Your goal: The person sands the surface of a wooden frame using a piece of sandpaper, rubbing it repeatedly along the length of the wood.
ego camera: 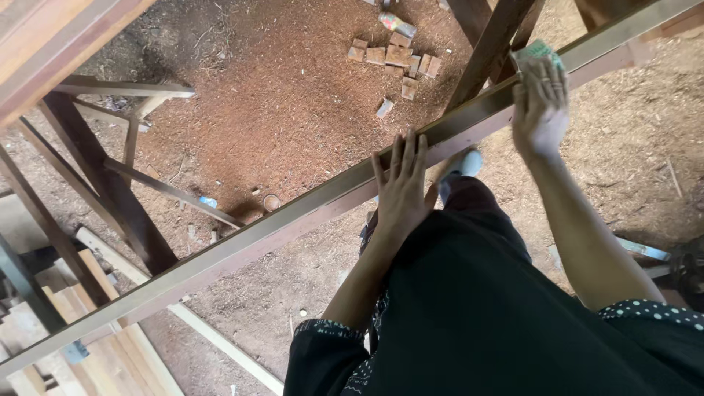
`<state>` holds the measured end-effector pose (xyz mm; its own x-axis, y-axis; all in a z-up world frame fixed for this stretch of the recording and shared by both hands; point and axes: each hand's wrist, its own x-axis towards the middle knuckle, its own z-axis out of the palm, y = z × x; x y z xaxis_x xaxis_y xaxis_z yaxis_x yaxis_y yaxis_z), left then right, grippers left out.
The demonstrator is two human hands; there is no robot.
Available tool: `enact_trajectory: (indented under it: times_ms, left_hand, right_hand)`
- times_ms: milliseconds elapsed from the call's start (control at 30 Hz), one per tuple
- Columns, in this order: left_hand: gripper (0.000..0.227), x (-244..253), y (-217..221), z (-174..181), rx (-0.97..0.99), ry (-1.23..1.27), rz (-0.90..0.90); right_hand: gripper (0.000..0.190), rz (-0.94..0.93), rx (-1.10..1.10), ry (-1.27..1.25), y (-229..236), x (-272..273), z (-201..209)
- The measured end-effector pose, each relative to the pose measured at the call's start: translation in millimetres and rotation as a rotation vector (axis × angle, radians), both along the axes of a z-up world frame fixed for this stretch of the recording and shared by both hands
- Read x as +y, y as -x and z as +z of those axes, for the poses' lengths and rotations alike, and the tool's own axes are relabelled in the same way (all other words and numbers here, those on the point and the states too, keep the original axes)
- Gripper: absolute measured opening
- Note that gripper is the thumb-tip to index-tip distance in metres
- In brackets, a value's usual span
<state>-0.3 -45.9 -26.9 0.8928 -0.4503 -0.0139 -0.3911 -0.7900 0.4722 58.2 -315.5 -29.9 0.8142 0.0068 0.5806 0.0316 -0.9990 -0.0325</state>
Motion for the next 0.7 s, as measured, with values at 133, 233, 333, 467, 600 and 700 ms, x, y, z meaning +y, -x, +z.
enact_trajectory:
  times_ms: [133,233,333,467,600,700]
  left_hand:
    - [0.094,-24,-10,5,0.076,-0.077,-0.046]
    - [0.093,-42,-10,8,0.083,-0.079,-0.027]
    - [0.088,-70,-18,6,-0.017,-0.055,0.001]
    - [0.087,-113,-13,3,-0.092,-0.011,0.043]
    - [0.089,-144,-21,-3,-0.092,-0.038,0.128]
    - [0.091,-158,-18,1,-0.054,-0.078,0.207]
  right_hand:
    - [0.027,0.403,0.093,-0.305,21,52,-10]
    - [0.019,0.409,0.141,-0.129,23,23,-3]
    - [0.019,0.384,0.069,-0.450,-4,-56,-6]
    - [0.030,0.153,0.051,-0.216,-4,-117,-24]
    - [0.037,0.421,0.195,-0.192,16,-82,-39]
    - [0.039,0.577,0.277,-0.182,9,-106,-36]
